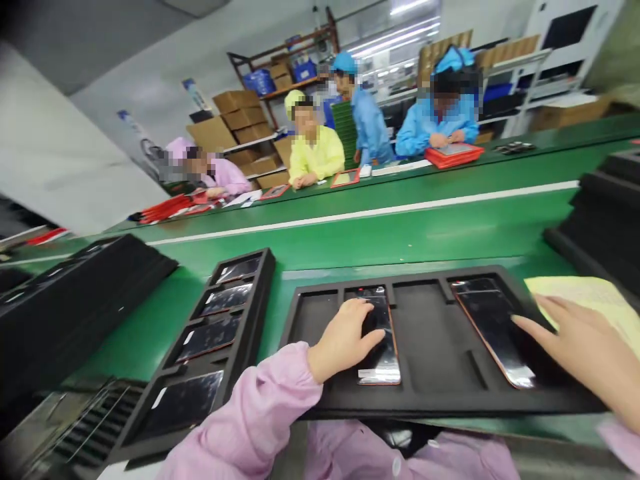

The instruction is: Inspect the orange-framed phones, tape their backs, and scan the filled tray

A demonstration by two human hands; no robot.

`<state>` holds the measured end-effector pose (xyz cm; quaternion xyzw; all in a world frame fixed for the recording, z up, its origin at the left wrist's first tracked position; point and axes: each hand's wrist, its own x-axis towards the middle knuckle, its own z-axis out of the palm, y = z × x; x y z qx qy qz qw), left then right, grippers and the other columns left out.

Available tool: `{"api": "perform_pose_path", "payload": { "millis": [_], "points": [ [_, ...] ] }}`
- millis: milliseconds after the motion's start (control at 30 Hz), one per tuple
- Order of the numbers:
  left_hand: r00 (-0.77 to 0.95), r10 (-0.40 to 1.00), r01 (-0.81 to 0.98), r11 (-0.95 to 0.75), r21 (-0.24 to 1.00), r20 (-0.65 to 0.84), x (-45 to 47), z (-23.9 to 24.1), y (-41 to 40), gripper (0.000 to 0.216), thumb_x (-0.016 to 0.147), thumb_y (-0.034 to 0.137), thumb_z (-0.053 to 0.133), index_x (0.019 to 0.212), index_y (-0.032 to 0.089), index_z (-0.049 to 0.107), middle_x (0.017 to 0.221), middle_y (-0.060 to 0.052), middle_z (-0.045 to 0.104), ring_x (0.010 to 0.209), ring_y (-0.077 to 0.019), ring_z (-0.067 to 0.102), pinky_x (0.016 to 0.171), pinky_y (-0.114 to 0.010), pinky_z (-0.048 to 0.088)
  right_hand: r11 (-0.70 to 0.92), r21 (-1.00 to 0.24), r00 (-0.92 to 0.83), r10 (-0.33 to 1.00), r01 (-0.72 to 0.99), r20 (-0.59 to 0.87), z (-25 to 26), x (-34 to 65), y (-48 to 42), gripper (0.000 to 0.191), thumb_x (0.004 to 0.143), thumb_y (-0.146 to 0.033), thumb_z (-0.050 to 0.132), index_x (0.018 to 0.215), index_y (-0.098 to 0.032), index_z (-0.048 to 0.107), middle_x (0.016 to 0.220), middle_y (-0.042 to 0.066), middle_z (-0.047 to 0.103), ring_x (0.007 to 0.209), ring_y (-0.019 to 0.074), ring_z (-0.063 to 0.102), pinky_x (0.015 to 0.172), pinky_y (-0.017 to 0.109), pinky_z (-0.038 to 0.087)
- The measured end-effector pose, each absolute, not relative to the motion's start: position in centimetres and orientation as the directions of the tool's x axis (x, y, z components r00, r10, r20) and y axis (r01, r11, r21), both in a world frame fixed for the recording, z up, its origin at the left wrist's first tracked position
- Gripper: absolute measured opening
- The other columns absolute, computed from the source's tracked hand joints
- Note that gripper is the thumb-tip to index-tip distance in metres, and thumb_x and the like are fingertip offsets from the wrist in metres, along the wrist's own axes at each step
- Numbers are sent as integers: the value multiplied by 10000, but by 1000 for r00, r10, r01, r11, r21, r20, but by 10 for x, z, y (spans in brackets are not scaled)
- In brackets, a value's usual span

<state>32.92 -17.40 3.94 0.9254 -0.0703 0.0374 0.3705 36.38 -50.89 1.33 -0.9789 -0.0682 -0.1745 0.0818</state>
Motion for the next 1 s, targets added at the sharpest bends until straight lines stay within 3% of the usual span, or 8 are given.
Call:
{"api": "perform_pose_path", "payload": {
  "millis": [167,367,533,633,733,867,933,1000],
  "points": [
    [985,-121,-78,-948,309,-121,348,42,-228,692,715,235,644,1329,7,421,1454,-308,313,1370,-448,245,1038,-675,239,-956,9,930,288,294,227,19,364,-460,420,779,-415,508,1049,-120,636,1114,216,634,1000,372,598,809,479,503],
    [988,-5,35,-966,257,-155,345,71,-198,668,726,121,510,1371,29,358,1369,-278,459,1249,-371,478,969,-476,437,-987,12,970,158,159,187,40,370,-462,234,799,-196,424,927,-130,609,582,123,609,514,267,596,458,311,371],
    [974,98,179,-885,431,-202,335,74,-142,669,777,115,417,1422,59,247,917,-132,710,827,-242,686,773,-376,528,-995,-95,987,-6,9,158,72,379,-506,167,758,-192,451,798,-192,613,419,44,495,360,212,509,419,275,260],
    [967,101,253,-521,815,-235,330,58,-137,723,800,152,432,1457,81,137,797,-37,697,710,-163,666,691,-293,535,-971,-238,992,-54,-26,112,75,373,-494,324,822,-276,412,1063,-169,601,615,76,660,539,243,637,454,287,389],
    [966,84,257,-331,908,-243,328,46,-156,758,801,151,473,1469,115,115,796,-24,691,725,-165,667,707,-304,528,-931,-365,1000,3,11,23,60,356,-452,463,891,-333,346,1297,-145,467,773,65,715,623,200,669,509,270,471],
    [968,67,168,-891,421,-243,329,43,-175,582,830,278,559,1375,146,404,822,-96,709,806,-264,680,759,-388,505,-952,-302,996,67,47,-56,34,339,-413,363,810,-385,466,1048,-180,650,647,81,683,574,276,643,499,338,433],
    [971,23,70,-979,192,-239,329,41,-175,524,832,361,578,1312,170,493,877,-120,713,867,-283,675,775,-380,498,-961,-270,993,86,61,-81,30,340,-412,354,781,-443,494,971,-207,677,619,73,669,562,282,629,494,334,400],
    [967,-58,-19,-987,159,-248,329,38,-173,493,837,368,573,1296,200,513,946,-113,710,914,-265,668,772,-336,497,-942,-326,985,125,79,-121,30,346,-417,404,761,-480,511,1025,-215,665,644,47,671,590,260,630,497,311,385]
  ]
}}
